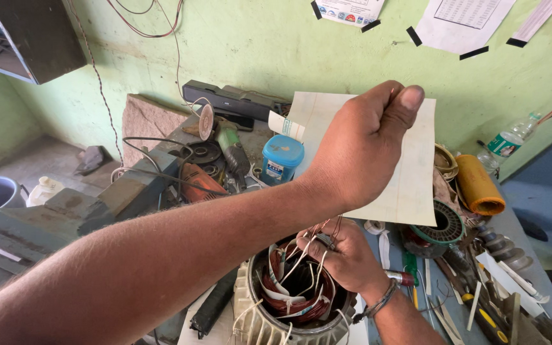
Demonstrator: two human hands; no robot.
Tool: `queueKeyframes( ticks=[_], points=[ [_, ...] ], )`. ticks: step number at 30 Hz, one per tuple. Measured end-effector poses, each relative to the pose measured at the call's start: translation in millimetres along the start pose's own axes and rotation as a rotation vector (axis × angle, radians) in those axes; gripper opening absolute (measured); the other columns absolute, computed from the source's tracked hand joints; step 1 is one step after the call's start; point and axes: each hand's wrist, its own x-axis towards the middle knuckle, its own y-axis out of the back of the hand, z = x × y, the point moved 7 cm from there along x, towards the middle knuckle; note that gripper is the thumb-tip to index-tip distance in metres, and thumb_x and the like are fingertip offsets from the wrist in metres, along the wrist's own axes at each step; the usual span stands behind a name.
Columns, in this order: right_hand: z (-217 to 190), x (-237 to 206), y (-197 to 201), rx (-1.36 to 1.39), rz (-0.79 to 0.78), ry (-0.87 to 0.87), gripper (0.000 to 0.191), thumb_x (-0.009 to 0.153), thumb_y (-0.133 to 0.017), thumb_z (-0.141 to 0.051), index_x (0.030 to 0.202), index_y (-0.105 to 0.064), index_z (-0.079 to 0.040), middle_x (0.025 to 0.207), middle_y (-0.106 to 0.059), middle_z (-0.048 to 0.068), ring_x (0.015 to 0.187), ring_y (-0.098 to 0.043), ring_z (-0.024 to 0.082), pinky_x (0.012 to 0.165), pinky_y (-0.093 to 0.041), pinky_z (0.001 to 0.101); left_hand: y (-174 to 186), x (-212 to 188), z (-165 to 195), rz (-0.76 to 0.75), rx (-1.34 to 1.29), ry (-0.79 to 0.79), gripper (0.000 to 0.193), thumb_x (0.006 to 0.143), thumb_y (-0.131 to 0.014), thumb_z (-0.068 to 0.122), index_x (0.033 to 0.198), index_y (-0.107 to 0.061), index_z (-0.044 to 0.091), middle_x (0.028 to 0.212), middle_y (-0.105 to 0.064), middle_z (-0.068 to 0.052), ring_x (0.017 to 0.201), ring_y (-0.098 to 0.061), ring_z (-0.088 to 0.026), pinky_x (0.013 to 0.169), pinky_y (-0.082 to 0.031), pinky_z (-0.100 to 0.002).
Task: The person works on an electric motor stator on a cluttered workbench, pressing and arranging copper coil windings inside the housing by hand. They use a wooden stick to push the windings into place, tap components with a mallet, and reposition the white lead wires around the coils.
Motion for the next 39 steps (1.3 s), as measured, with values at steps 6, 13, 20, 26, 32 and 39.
queueKeyframes(
  ticks=[6,13,20,26,32,39],
  points=[
    [12.5,-2.2,0.2,0.177,-0.053,-0.05,0.02,0.086,-0.08,-0.014,0.102,-0.075,-0.001,0.096,-0.076,0.005,0.091,-0.069,0.015,0.082,-0.057,0.0344,-0.2,0.5,0.7,-0.002,0.044,-0.018,0.041,0.11,-0.045,0.039,0.095,-0.054,0.001,0.067,-0.053,-0.009,0.065,-0.044,-0.017,0.061,-0.048,-0.038],
    [3.4,-14.6,10.8,0.433,0.047,0.115,0.016,0.09,-0.077,-0.01,0.101,-0.071,0.0,0.103,-0.064,0.007,0.1,-0.06,0.016,0.092,-0.05,0.034,-3.2,3.6,-2.2,0.009,0.067,-0.029,0.041,0.11,-0.047,0.039,0.094,-0.055,0.001,0.067,-0.053,-0.009,0.065,-0.044,-0.017,0.061,-0.049,-0.038],
    [-40.4,-52.3,11.5,-0.058,0.532,0.363,0.017,0.092,-0.077,-0.021,0.099,-0.072,-0.006,0.123,-0.056,0.01,0.109,-0.055,0.02,0.093,-0.049,0.0367,-4.3,4.1,-4.8,0.033,0.089,-0.034,0.042,0.109,-0.046,0.04,0.094,-0.054,0.002,0.067,-0.056,-0.01,0.062,-0.048,-0.018,0.061,-0.049,-0.039],
    [-82.7,-75.0,-7.3,-0.591,0.788,0.456,0.029,0.087,-0.081,-0.03,0.099,-0.067,-0.008,0.134,-0.046,0.015,0.129,-0.042,0.031,0.104,-0.039,0.0459,-6.1,7.0,-5.8,0.019,0.078,0.009,0.044,0.109,-0.044,0.041,0.092,-0.053,0.001,0.065,-0.054,-0.011,0.06,-0.046,-0.019,0.059,-0.048,-0.04],
    [-74.4,-53.7,-19.3,-0.698,0.545,0.226,0.028,0.083,-0.08,-0.032,0.09,-0.075,-0.005,0.136,-0.053,0.017,0.13,-0.04,0.041,0.106,-0.032,0.0554,-9.6,6.7,-3.4,0.038,0.077,-0.018,0.043,0.109,-0.046,0.04,0.092,-0.053,0.001,0.065,-0.056,-0.012,0.06,-0.047,-0.021,0.059,-0.049,-0.041],
    [-58.1,-43.0,-30.8,-0.591,0.335,0.083,0.022,0.079,-0.08,-0.028,0.08,-0.078,-0.006,0.137,-0.056,0.015,0.133,-0.042,0.036,0.11,-0.029,0.054,-9.0,4.8,-3.3,0.049,0.089,-0.057,0.042,0.11,-0.046,0.039,0.093,-0.053,0.001,0.068,-0.056,-0.013,0.061,-0.047,-0.024,0.061,-0.048,-0.042]
  ],
)
